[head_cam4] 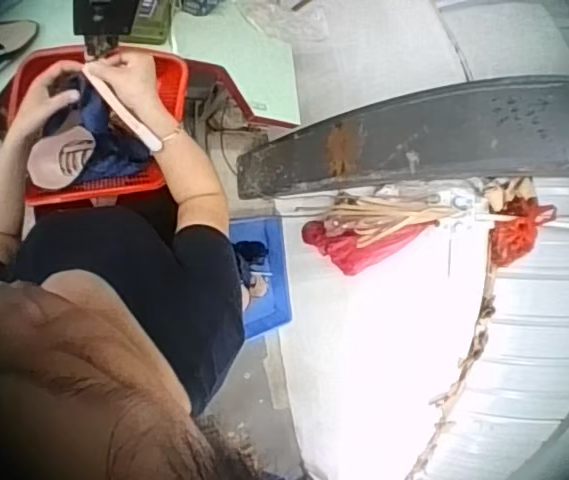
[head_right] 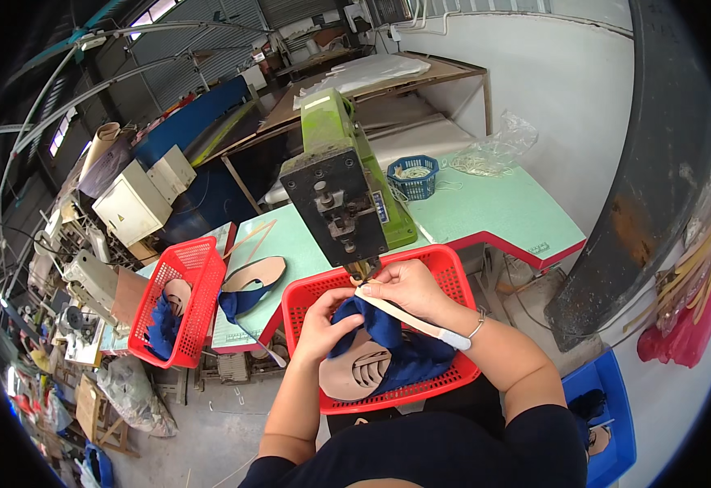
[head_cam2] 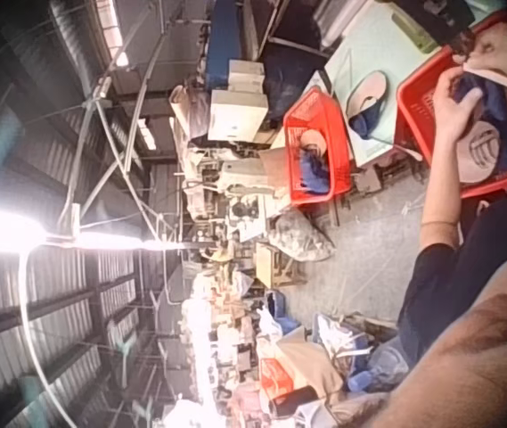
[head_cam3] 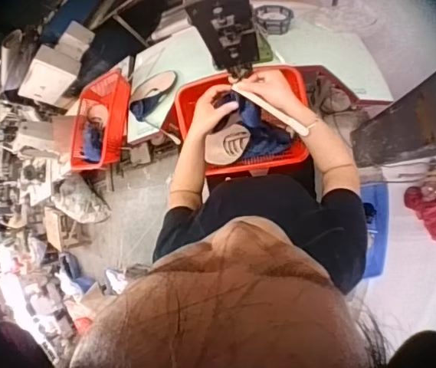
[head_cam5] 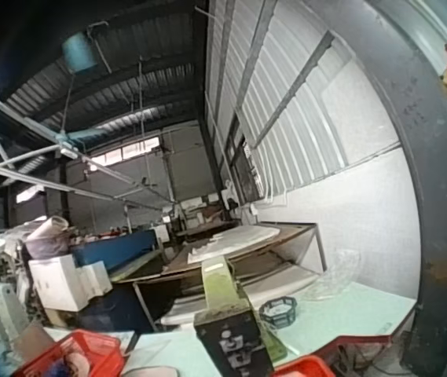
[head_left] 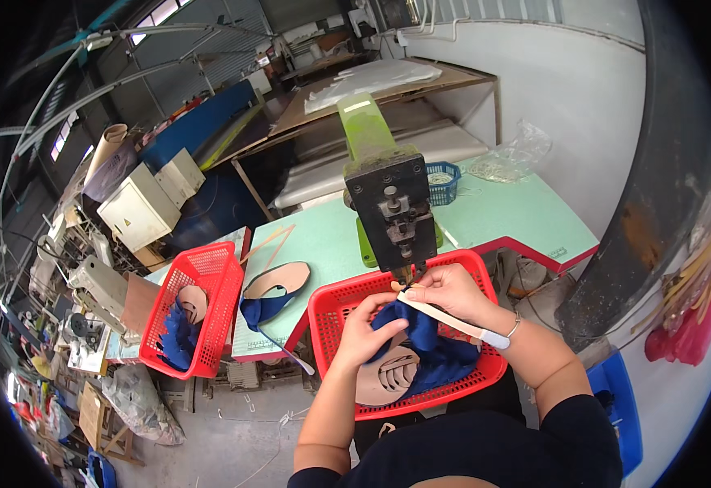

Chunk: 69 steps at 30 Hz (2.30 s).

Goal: The person assembles blue sandals by attaching white straps to the soles using a green hydraulic press. They repeatedly pick up a sole and strap, align them under the press, operate the lever to secure the attachment, and place the finished unit into a red basket.

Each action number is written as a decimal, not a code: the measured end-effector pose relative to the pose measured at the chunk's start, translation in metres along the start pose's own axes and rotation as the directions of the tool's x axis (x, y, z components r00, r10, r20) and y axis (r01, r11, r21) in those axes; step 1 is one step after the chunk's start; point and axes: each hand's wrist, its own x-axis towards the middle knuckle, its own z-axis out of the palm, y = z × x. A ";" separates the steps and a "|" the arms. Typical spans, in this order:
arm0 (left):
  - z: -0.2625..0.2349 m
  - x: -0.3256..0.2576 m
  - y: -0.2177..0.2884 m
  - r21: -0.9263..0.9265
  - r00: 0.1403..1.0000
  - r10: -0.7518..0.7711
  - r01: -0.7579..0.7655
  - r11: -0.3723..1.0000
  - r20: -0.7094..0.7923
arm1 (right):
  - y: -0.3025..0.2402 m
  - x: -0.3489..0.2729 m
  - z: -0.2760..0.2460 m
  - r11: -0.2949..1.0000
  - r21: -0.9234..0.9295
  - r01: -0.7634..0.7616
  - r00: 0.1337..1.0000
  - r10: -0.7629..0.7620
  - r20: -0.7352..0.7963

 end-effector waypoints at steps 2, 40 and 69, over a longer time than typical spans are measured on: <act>0.009 0.007 0.004 0.181 1.000 0.013 -0.015 0.983 0.015 | -0.005 0.001 0.000 0.999 -0.034 0.013 1.000 -0.013 -0.022; 0.034 -0.025 -0.044 -0.453 0.909 -0.147 -0.050 0.890 -0.389 | 0.015 -0.001 -0.029 1.000 0.022 -0.006 0.987 0.002 0.159; 0.015 -0.038 -0.030 -0.108 0.936 -0.302 0.286 0.952 -0.182 | 0.012 0.005 -0.016 0.993 -0.109 0.033 0.987 -0.015 0.159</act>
